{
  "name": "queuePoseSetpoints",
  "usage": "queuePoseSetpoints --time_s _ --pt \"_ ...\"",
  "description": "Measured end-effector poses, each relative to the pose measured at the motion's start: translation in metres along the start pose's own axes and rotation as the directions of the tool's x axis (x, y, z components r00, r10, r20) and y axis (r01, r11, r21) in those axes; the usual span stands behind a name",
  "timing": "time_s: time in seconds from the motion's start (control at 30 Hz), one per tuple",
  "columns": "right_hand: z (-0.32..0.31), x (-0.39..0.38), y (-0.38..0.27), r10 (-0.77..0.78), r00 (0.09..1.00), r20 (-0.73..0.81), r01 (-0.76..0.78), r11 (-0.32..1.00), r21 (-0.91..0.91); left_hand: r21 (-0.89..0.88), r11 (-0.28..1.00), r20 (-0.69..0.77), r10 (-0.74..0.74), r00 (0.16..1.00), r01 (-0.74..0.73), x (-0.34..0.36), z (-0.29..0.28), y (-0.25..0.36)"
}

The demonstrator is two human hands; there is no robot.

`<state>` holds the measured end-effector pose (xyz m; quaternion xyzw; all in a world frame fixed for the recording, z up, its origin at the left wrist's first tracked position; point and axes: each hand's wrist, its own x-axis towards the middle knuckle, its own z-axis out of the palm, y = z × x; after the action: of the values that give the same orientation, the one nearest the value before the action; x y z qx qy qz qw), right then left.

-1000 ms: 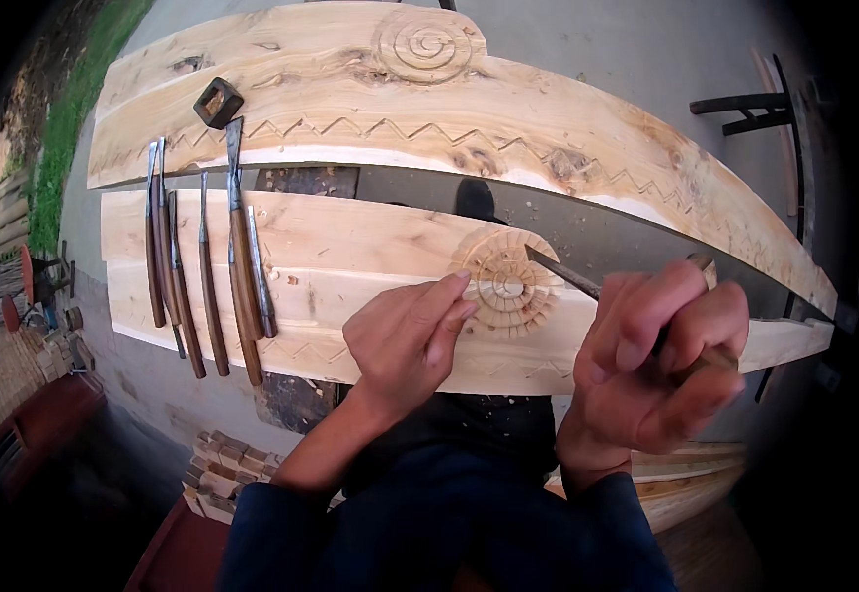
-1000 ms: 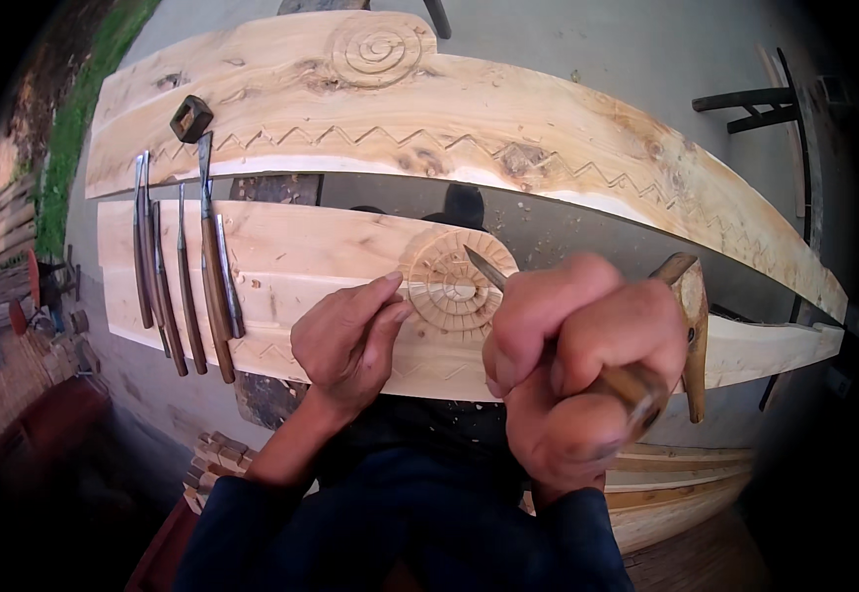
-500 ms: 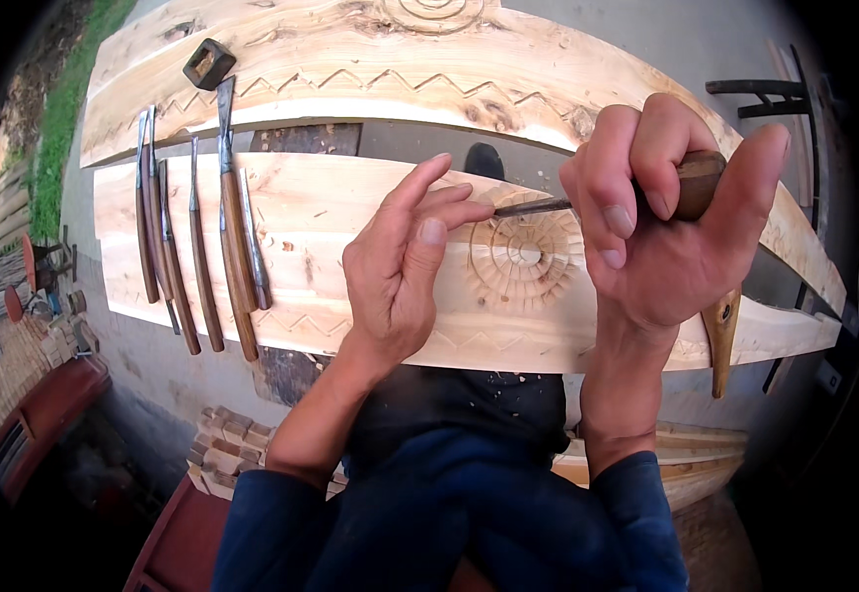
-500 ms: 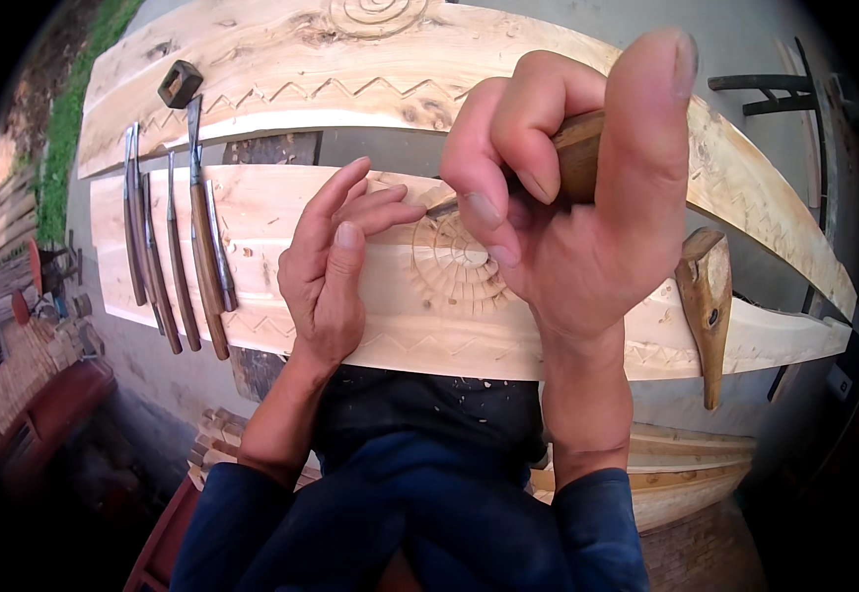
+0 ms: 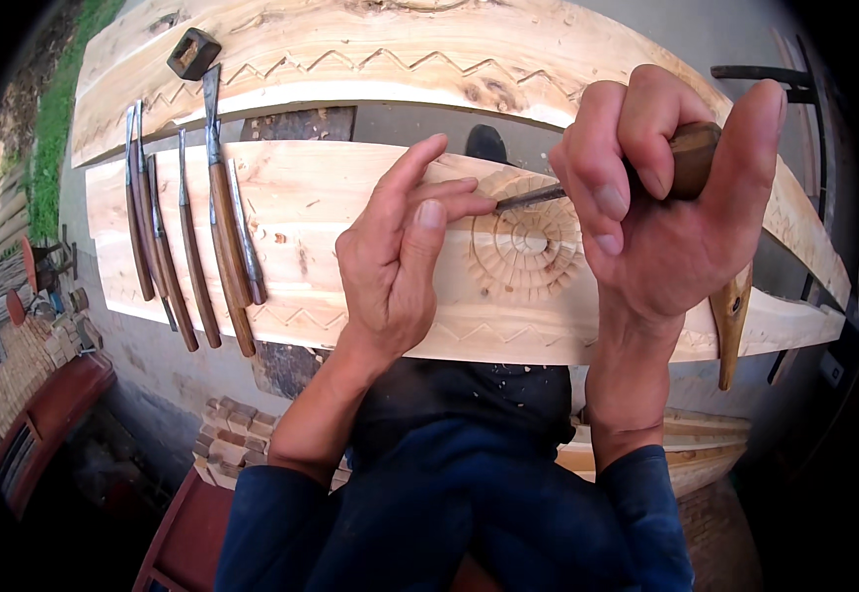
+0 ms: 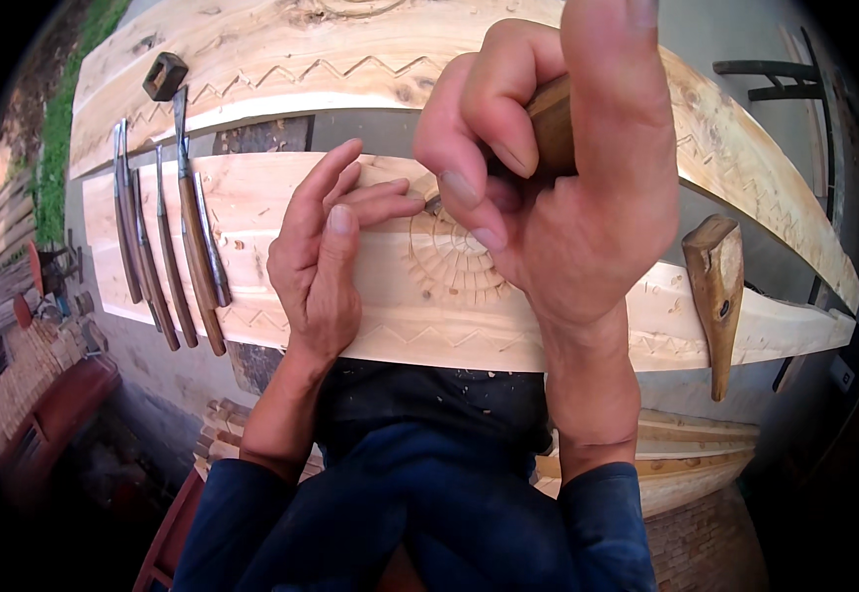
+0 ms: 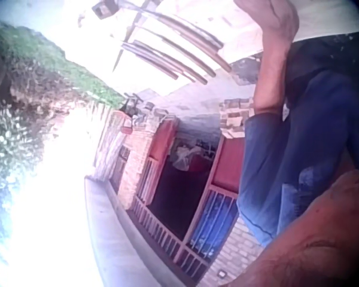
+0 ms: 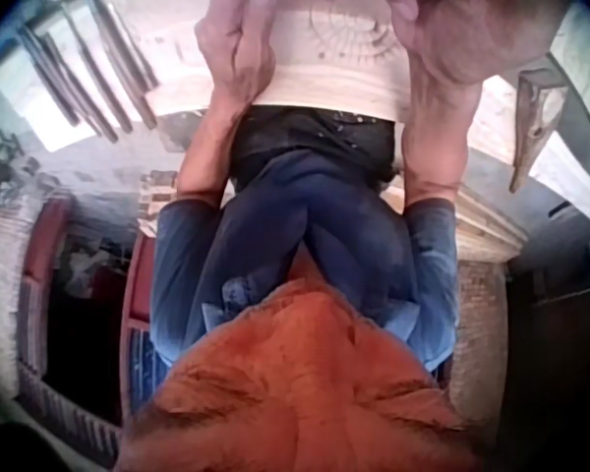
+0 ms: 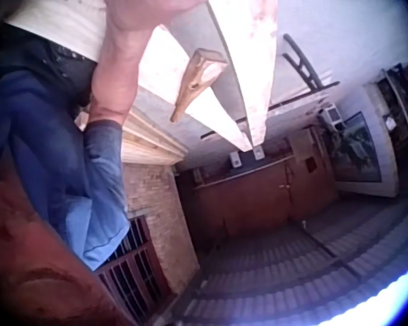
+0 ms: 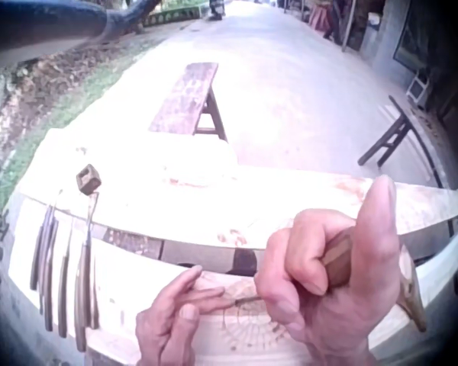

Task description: The person carves decorative spiral patterns into a wooden board using a chisel.

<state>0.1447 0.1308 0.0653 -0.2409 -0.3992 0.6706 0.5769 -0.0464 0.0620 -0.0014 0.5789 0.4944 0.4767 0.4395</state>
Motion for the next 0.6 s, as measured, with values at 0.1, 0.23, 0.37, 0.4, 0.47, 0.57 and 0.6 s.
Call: queuePoseSetpoints --time_s 0.1,0.23,0.37,0.4,0.47,0.57,0.6 --pt "-0.0006 0.0004 0.0003 0.003 1.000 0.004 -0.003 1.000 -0.001 0.002 1.000 -0.002 0.011 1.000 -0.011 0.0003 0.0005 -0.0014" --pt "-0.0004 0.0001 -0.0009 0.007 1.000 0.020 -0.007 1.000 -0.005 -0.002 1.000 0.001 0.005 1.000 -0.005 0.0006 0.0002 -0.0017" --pt "0.0002 -0.0023 0.0025 -0.001 1.000 -0.023 0.001 1.000 0.007 0.009 1.000 -0.021 0.008 1.000 -0.007 0.0014 -0.0002 -0.0006" --pt "-0.0020 -0.0012 0.0042 -0.021 1.000 -0.012 0.021 1.000 -0.006 -0.013 1.000 -0.043 -0.001 0.999 0.000 0.0019 0.0003 -0.0002" --pt "-0.0031 -0.0004 0.0050 -0.043 0.999 -0.002 0.042 0.999 -0.020 -0.032 0.999 -0.068 0.001 0.998 -0.004 0.0026 -0.0006 -0.0022" --pt "-0.0029 0.0005 0.0052 -0.030 0.997 -0.067 0.029 0.999 -0.015 -0.062 0.998 -0.110 -0.010 0.994 0.003 0.0020 -0.0013 -0.0021" --pt "-0.0042 0.0005 0.0059 -0.034 0.997 -0.065 0.033 0.999 -0.018 -0.075 0.997 -0.126 -0.025 0.992 0.015 0.0015 -0.0014 -0.0017"
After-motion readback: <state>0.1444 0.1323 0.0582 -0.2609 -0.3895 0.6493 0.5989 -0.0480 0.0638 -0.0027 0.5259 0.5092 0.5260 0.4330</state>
